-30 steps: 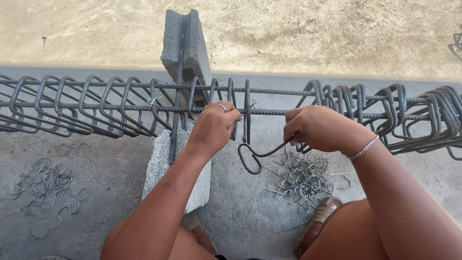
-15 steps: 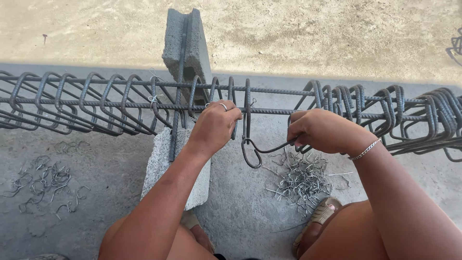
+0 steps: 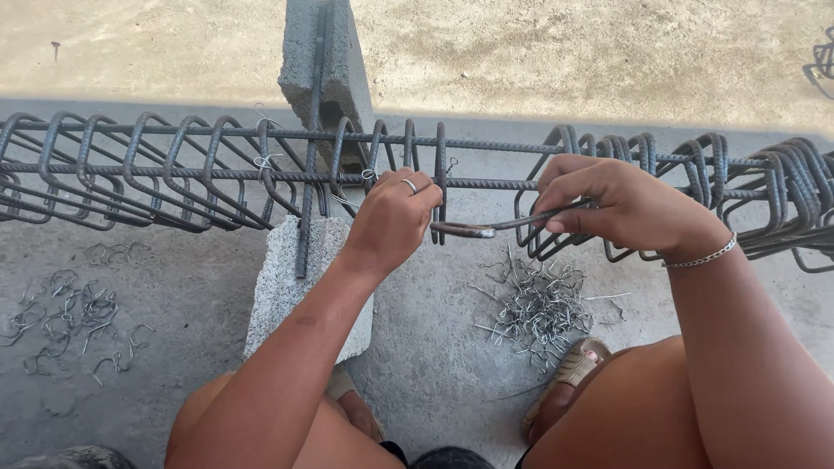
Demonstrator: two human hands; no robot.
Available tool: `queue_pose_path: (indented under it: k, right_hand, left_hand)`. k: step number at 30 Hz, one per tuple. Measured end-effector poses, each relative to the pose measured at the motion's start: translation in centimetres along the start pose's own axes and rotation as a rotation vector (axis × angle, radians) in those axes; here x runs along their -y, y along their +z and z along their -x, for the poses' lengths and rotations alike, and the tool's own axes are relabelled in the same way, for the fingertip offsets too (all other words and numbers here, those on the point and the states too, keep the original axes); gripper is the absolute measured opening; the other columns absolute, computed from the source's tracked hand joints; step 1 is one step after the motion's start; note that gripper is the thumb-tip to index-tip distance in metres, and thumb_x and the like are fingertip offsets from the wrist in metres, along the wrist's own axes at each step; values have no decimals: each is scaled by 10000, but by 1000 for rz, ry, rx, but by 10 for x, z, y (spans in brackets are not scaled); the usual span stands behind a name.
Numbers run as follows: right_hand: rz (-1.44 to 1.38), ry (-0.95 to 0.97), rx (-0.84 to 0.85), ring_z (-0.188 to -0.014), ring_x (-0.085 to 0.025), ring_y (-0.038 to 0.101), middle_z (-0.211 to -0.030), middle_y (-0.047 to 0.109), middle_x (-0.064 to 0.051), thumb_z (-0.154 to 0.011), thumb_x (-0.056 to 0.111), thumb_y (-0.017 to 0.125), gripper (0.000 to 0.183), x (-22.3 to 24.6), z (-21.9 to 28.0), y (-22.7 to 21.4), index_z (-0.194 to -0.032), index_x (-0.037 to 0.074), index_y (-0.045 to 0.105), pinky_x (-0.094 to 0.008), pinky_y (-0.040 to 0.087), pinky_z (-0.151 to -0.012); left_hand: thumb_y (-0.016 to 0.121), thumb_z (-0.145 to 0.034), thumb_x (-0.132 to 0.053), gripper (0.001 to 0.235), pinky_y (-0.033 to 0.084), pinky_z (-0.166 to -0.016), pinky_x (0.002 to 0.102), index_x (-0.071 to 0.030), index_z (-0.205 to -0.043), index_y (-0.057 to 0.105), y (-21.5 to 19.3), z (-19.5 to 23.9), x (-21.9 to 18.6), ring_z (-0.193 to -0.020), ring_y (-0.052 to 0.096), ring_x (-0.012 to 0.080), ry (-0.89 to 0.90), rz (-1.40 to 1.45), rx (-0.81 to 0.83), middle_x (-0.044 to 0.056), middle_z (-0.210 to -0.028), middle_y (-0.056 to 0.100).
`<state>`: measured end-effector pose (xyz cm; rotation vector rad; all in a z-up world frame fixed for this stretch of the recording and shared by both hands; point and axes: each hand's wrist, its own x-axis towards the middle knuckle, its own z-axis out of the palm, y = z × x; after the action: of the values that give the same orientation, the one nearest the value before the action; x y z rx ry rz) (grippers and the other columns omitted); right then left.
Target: Tying rebar stirrups to longitudinal bars using wire ties and a twisting tool
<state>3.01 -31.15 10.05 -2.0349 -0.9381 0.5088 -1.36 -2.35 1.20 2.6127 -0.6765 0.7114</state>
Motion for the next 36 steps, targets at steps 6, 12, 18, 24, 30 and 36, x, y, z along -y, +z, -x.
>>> queue_pose_path:
  k: [6,12,18,24,30,36]
  right_hand:
    - [-597,-152,-187,-942,-201,658,-997,652,-99,-865,-15,667,530,-13,9,12,-1377,16,532,-328,533,-874]
    - [-889,105,-605,-754,-151,586,-1064,722,-145,-1081,291,572,366,-2,17,29,-982,-33,710,-284,546,-792]
    - [-906,-187,-595,-751,-176,640,-682,613,-46,-934,363,668,317,31,28,24,-751,106,691,-252,486,-829]
    - [-643,-298,-651,-816,-137,444,-728,474,-2,-841,289,574,193,33,35,36,-730,153,494,-293,421,-1000]
    - [-575,-477,-619,-635,-188,346,-616,363,-70,-717,228,618,283,-2,5,67,-616,34,437,-314,291,-626]
    - [-589,-332,-671,-648,-180,365,-622,335,-40,-781,105,662,211,-1,7,68,-680,55,484,-295,358,-612]
  left_hand:
    - [662,-856,30,124,518,-841,347,-74,-847,730,1,-1,-3,-869,667,186,32,81,-33,32,-903,745]
    - [686,-862,-1,99,535,-790,342,-82,-813,715,3,-6,-6,-814,652,172,109,-11,-46,39,-865,737]
    - [718,-856,-19,113,542,-809,343,-113,-795,706,7,-3,-2,-783,622,161,156,-89,2,22,-848,729]
    - [732,-834,-17,123,551,-826,349,-124,-794,685,5,-3,-6,-805,630,168,187,-126,13,25,-880,732]
    - [752,-935,-108,220,541,-778,306,-145,-785,595,18,2,12,-863,643,175,234,-89,17,-19,-782,587]
    - [735,-943,-118,163,560,-796,324,-163,-835,623,21,5,15,-870,656,182,197,-70,87,-17,-804,616]
